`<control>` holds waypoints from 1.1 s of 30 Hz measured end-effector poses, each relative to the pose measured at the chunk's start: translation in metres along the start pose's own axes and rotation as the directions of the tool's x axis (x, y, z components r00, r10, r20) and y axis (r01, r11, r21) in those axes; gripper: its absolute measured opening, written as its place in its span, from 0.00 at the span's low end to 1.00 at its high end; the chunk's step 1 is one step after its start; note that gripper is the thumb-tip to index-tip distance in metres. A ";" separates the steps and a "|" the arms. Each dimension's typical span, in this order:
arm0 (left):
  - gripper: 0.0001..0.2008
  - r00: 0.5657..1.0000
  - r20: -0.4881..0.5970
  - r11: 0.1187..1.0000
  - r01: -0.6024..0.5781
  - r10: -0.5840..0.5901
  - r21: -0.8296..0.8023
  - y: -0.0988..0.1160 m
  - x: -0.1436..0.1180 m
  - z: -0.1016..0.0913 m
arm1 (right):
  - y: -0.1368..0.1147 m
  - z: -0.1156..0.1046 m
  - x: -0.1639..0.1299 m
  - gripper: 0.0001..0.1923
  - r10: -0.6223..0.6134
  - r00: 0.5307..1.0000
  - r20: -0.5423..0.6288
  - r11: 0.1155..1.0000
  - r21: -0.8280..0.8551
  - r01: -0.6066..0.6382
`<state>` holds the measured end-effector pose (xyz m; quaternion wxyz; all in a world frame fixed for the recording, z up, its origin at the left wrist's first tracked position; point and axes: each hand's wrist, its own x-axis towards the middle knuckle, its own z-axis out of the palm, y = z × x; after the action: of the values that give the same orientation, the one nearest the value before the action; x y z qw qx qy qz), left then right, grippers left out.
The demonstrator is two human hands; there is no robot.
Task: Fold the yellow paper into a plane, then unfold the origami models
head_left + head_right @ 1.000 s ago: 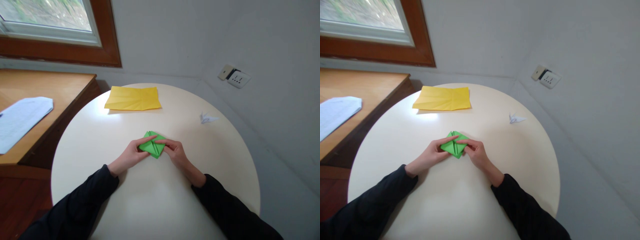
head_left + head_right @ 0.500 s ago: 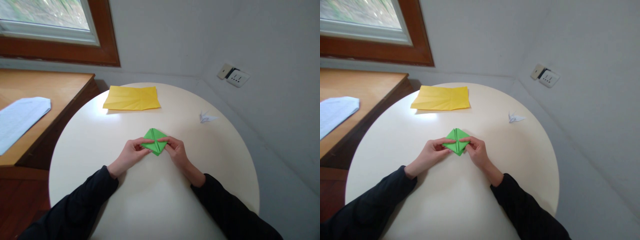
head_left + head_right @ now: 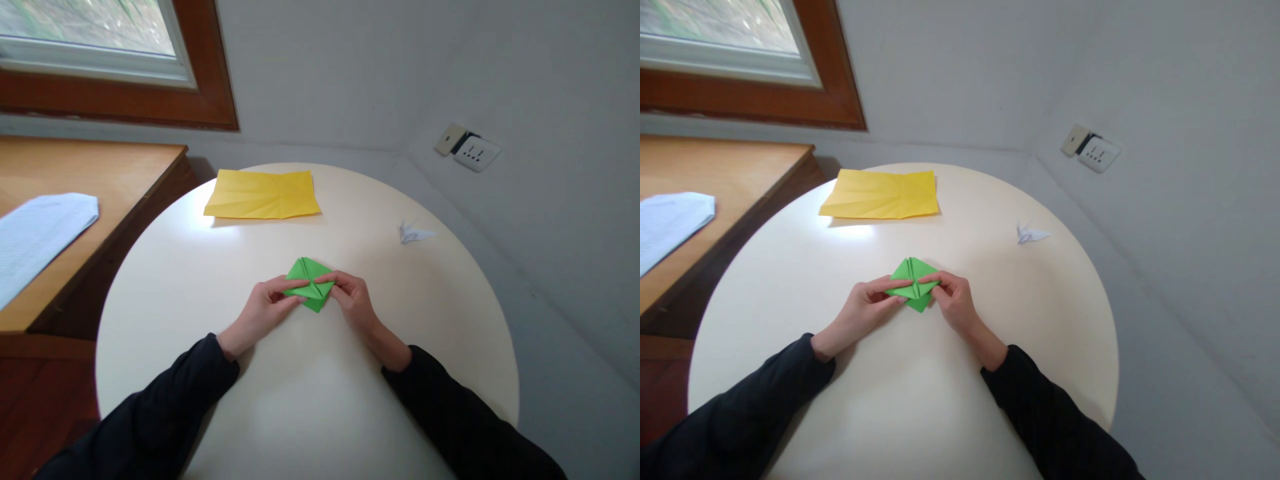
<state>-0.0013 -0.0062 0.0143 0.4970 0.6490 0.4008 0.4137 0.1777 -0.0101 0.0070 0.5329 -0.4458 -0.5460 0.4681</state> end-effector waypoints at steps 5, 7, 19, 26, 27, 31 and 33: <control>0.16 1.000 -0.013 1.000 -0.023 0.023 0.012 0.001 -0.001 0.001 | -0.001 0.000 0.000 0.09 -0.005 1.000 0.013 1.000 0.003 0.005; 0.18 0.999 -0.037 1.000 0.000 -0.001 -0.023 0.002 -0.001 0.001 | -0.002 0.001 0.001 0.10 -0.002 1.000 0.018 1.000 0.013 0.002; 0.16 0.985 -0.173 0.996 -0.017 0.002 -0.084 0.001 0.001 0.006 | 0.001 0.003 0.001 0.12 0.004 1.000 0.001 0.999 0.033 -0.004; 0.09 0.975 -0.216 0.996 -0.072 0.060 -0.051 0.003 0.002 0.004 | 0.001 0.001 0.002 0.11 0.025 1.000 -0.018 0.993 0.113 -0.023; 0.09 0.975 -0.215 0.996 -0.076 0.063 -0.053 0.004 0.002 0.004 | 0.002 0.000 0.003 0.11 0.036 0.999 -0.017 0.992 0.120 -0.034; 0.09 0.977 -0.210 0.997 -0.053 0.041 -0.050 0.006 0.002 0.004 | 0.004 0.000 0.004 0.09 0.062 0.998 -0.019 0.989 0.133 -0.059; 0.10 0.977 -0.210 0.998 -0.035 0.025 -0.043 0.006 0.003 0.004 | 0.005 0.000 0.004 0.08 0.067 0.997 -0.033 0.991 0.115 -0.063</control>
<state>0.0039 -0.0061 0.0197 0.4605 0.5961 0.4316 0.4963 0.1771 -0.0051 0.0031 0.5518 -0.4406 -0.4937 0.5075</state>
